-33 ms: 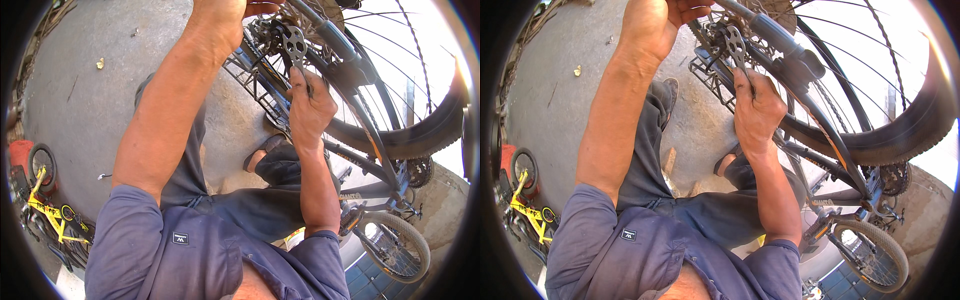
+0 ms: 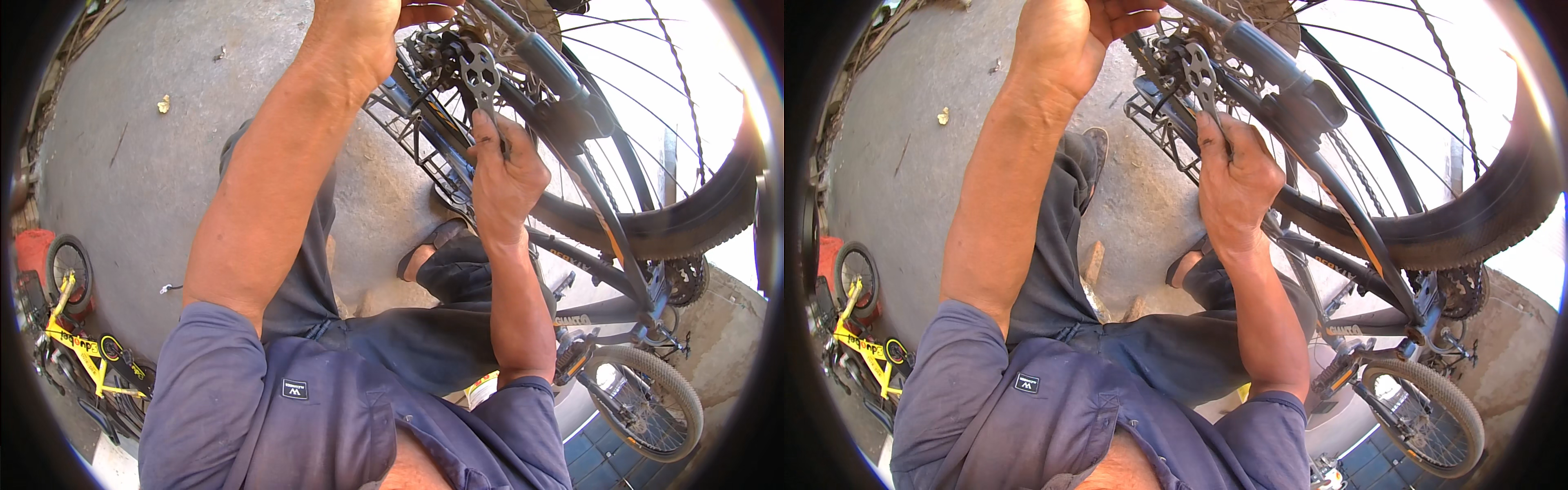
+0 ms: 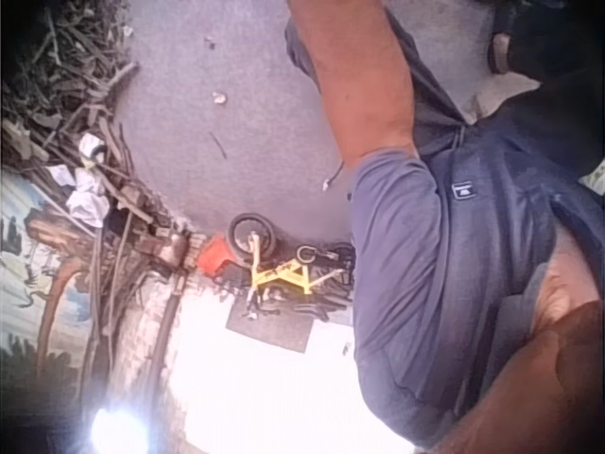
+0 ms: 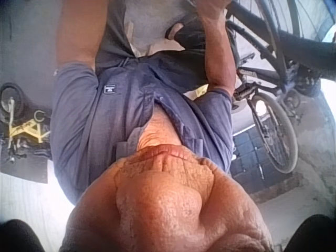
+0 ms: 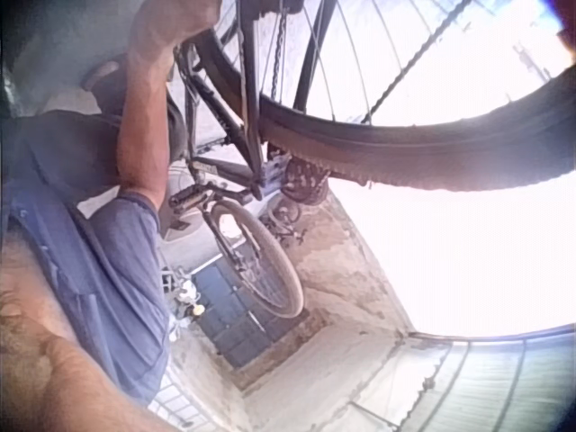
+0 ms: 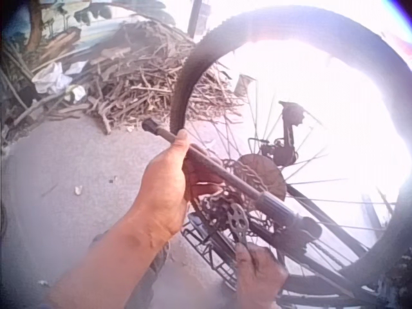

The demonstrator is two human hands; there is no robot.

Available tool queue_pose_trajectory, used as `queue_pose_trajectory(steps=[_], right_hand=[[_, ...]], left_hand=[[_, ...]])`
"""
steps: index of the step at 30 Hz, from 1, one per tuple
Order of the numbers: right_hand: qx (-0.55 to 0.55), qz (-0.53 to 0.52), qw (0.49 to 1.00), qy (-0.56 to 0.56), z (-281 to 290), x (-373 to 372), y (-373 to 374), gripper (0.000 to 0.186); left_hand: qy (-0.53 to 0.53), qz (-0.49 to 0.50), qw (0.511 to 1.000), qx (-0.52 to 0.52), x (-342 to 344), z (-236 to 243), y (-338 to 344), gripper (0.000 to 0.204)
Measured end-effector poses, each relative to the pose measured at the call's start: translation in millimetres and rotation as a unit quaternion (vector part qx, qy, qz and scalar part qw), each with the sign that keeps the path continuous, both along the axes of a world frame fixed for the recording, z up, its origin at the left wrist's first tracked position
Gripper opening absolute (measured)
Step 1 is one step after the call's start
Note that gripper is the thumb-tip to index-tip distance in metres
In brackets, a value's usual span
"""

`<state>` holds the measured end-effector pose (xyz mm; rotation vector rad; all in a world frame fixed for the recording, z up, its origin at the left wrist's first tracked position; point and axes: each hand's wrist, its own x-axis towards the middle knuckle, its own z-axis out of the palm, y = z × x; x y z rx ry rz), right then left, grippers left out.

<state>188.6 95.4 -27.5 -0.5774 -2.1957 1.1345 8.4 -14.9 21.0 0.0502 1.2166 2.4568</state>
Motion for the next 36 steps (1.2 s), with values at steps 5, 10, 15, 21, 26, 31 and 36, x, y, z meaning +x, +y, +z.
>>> queue_pose_trajectory(steps=[5, 10, 15, 21, 26, 31, 36], right_hand=[[-0.01, 0.009, 1.0, -0.014, -8, 3, 2, 0.017], [0.022, 0.01, 0.999, -0.03, -17, 0, 5, 0.016], [0.039, 0.009, 0.999, -0.023, -28, -5, 8, 0.015], [0.026, 0.01, 0.997, -0.078, -41, -13, 5, 0.018], [0.035, 0.001, 0.997, -0.075, -36, -14, 4, 0.018], [0.021, -0.01, 0.997, -0.077, -14, -7, 2, 0.018], [-0.013, -0.001, 0.999, -0.05, -11, -2, 2, 0.018]], left_hand=[[0.008, 0.001, 1.0, 0.014, -2, -4, -1, 0.047], [0.004, -0.001, 1.0, 0.009, -3, -5, -1, 0.047], [-0.001, -0.01, 1.0, 0.007, -2, -3, -1, 0.047], [-0.013, -0.008, 1.0, -0.001, 0, 3, -2, 0.047], [-0.011, -0.013, 1.0, -0.002, -1, 2, -1, 0.047], [-0.023, -0.008, 1.0, -0.014, 2, 9, -2, 0.048], [-0.015, -0.007, 1.0, -0.009, 3, 7, -2, 0.048]])
